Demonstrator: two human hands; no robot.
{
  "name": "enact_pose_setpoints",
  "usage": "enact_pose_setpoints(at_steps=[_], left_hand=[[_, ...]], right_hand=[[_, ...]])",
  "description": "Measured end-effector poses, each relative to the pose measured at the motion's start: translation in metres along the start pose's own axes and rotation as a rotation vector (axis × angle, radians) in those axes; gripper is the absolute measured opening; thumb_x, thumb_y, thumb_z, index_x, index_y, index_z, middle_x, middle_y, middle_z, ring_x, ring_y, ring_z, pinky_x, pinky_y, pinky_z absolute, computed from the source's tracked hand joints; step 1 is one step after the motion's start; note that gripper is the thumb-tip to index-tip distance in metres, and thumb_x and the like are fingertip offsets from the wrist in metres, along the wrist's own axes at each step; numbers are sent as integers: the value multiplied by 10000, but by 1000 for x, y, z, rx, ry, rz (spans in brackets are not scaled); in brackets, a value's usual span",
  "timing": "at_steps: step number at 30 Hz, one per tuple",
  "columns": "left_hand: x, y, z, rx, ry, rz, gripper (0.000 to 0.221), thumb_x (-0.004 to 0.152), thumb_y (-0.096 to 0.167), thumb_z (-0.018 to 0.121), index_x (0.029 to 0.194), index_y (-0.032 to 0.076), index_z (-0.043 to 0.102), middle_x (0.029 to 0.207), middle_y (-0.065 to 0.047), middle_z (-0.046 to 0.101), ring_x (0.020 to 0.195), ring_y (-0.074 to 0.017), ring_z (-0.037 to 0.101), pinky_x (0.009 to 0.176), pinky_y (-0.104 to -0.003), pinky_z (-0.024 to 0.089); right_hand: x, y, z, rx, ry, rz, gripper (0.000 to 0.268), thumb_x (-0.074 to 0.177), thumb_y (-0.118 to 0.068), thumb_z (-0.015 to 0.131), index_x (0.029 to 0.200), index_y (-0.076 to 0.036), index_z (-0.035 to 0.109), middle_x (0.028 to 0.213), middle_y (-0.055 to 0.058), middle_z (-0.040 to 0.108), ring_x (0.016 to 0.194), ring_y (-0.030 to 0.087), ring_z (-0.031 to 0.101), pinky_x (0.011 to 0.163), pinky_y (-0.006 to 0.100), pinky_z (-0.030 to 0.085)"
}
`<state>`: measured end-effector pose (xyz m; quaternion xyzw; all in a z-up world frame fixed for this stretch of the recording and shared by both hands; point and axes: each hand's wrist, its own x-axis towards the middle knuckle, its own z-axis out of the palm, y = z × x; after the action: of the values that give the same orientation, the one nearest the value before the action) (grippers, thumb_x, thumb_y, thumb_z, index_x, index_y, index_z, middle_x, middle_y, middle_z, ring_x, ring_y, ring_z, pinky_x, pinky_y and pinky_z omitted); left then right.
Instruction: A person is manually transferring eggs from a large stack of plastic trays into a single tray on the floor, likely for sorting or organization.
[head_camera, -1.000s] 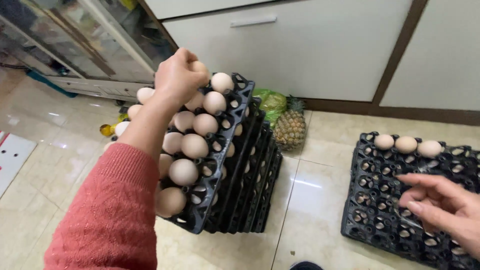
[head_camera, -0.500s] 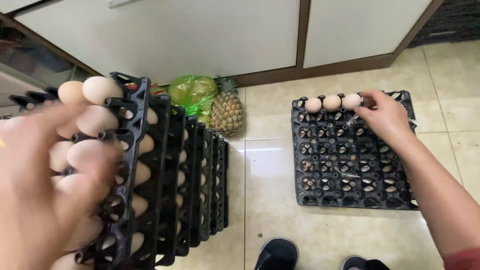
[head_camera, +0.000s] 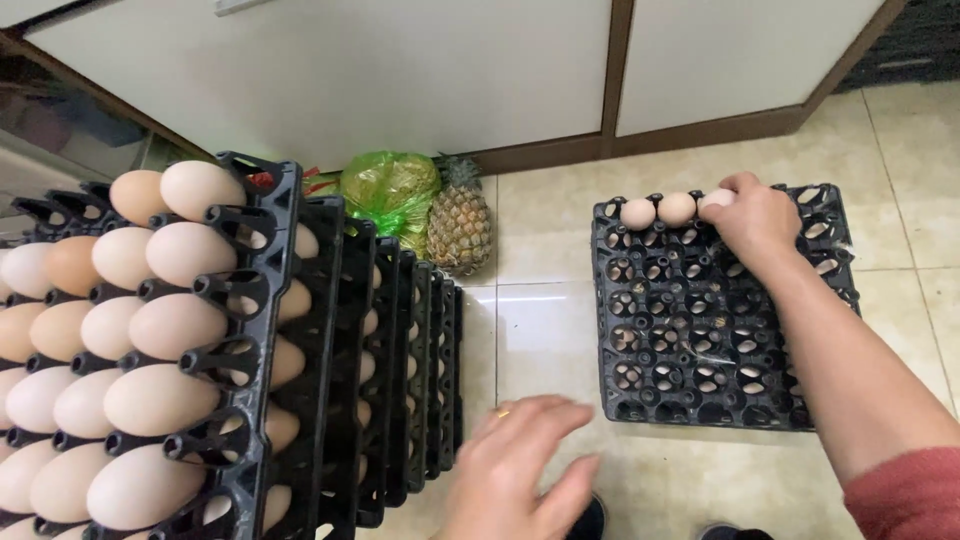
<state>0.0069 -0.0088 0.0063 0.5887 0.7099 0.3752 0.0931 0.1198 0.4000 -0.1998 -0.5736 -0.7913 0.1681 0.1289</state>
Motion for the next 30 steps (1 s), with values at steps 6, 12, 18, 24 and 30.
enact_pose_setpoints(at_steps=[6,12,18,24,30], left_hand=[[41,0,29,-65,-39,-3,433,845,120,676,1268,48,614,1202,-125,668,1037,-322,682,872,-402,551],[76,-1,46,6,-179,-90,687,835,159,668,1479,65,450,1360,-169,575,1123,-347,647,903,-455,534],[73,13,39,7,-191,-96,626,827,241,685,1423,158,512,1143,-108,627,956,-284,678,800,-407,546],[42,42,-15,-112,-52,-114,489,767,248,671,1228,107,591,1087,-95,691,903,-274,682,748,-382,556],[24,55,-151,-336,88,-276,481,758,130,737,1215,105,590,1071,-57,693,923,-164,695,802,-290,610]], right_hand=[[-68,-28,-69,436,-62,-164,525,838,-135,758,1342,-37,649,1030,181,716,882,313,662,776,397,499],[-140,-65,-120,910,-433,-242,803,748,103,699,1501,-90,500,976,126,664,667,145,504,598,256,385],[-179,-89,-145,836,-513,-320,845,687,105,720,1492,-74,535,916,131,734,557,148,510,561,284,449],[-183,-69,-136,1069,-569,-410,910,737,151,662,1585,-100,453,936,202,744,587,193,525,514,298,411],[-158,-30,-95,1044,-479,-346,847,802,163,553,1616,-42,444,993,330,704,506,272,457,425,371,396]])
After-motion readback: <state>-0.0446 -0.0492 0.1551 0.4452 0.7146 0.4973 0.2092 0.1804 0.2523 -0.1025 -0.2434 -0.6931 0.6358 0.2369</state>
